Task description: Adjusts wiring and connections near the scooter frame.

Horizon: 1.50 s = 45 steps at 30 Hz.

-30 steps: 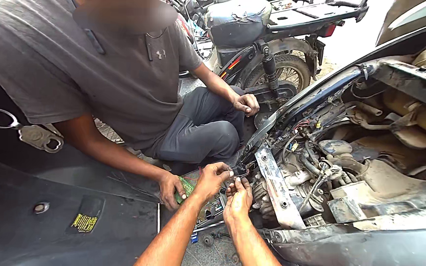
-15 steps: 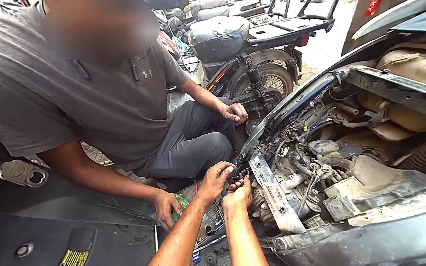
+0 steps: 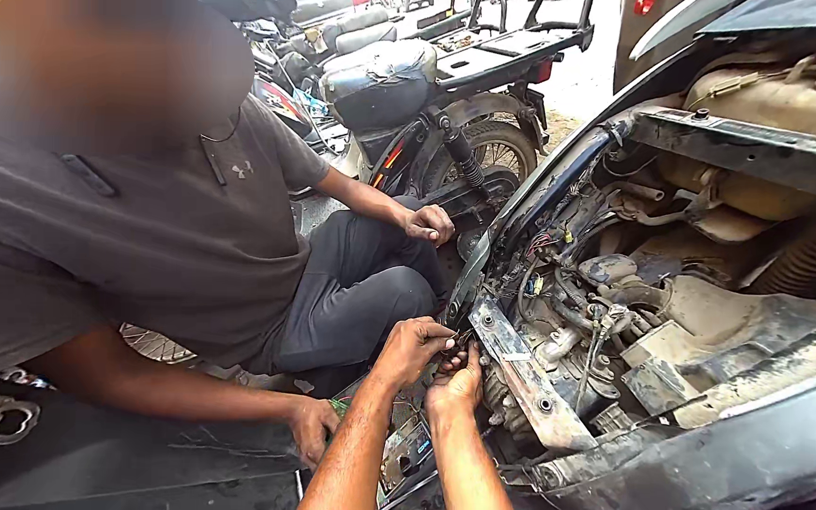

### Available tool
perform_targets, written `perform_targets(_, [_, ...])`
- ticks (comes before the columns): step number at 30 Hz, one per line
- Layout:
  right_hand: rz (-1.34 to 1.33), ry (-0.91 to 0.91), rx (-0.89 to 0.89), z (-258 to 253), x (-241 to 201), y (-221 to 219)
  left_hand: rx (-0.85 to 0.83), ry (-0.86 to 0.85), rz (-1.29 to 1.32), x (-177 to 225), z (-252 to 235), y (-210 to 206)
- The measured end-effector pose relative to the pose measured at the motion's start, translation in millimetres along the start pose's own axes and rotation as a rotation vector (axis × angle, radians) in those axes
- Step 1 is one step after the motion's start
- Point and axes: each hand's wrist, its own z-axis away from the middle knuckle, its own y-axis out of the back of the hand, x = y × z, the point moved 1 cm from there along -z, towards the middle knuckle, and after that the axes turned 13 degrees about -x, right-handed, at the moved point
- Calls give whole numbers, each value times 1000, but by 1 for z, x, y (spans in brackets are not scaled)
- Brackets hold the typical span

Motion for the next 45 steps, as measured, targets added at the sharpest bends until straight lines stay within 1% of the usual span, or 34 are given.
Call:
perform_targets(5, [-23, -21, 5, 5, 1, -3, 5, 46, 105, 1, 5, 2])
perform_targets(8, [21, -14, 8, 5, 2, -2, 51, 0, 94, 5, -1, -1])
perform_targets(11, [70, 9, 14, 5, 5, -2, 60, -49, 76, 8, -10, -6])
perform_targets(13, [111, 50, -1, 5, 8, 1, 67, -31, 56, 10, -17, -11])
perform_targets(16, [192, 142, -55, 4, 12, 6, 37, 41, 13, 14, -26, -15])
perform_targets(19, [277, 219, -83, 3, 12, 11, 8, 90, -134, 18, -32, -15])
perform_targets(22, [318, 267, -98, 3, 14, 13, 3, 37, -294, 18, -31, -16])
perform_targets(28, [374, 322, -93, 4, 18, 14, -12, -26, -359, 12, -28, -14])
perform_targets(31, [425, 354, -52, 7, 16, 11, -10, -63, -427, 7, -28, -16])
perform_targets(35, [464, 360, 19, 9, 15, 3, 19, -158, -551, 8, -26, -16])
perform_targets(38, [475, 388, 45, 9, 15, 1, 11, -213, -639, 10, -27, -15])
perform_targets(42, [479, 381, 104, 6, 14, 2, -10, -268, -703, 10, -33, -19])
perform_targets(45, [493, 391, 104, 5, 16, 3, -11, -321, -763, 9, -33, -20])
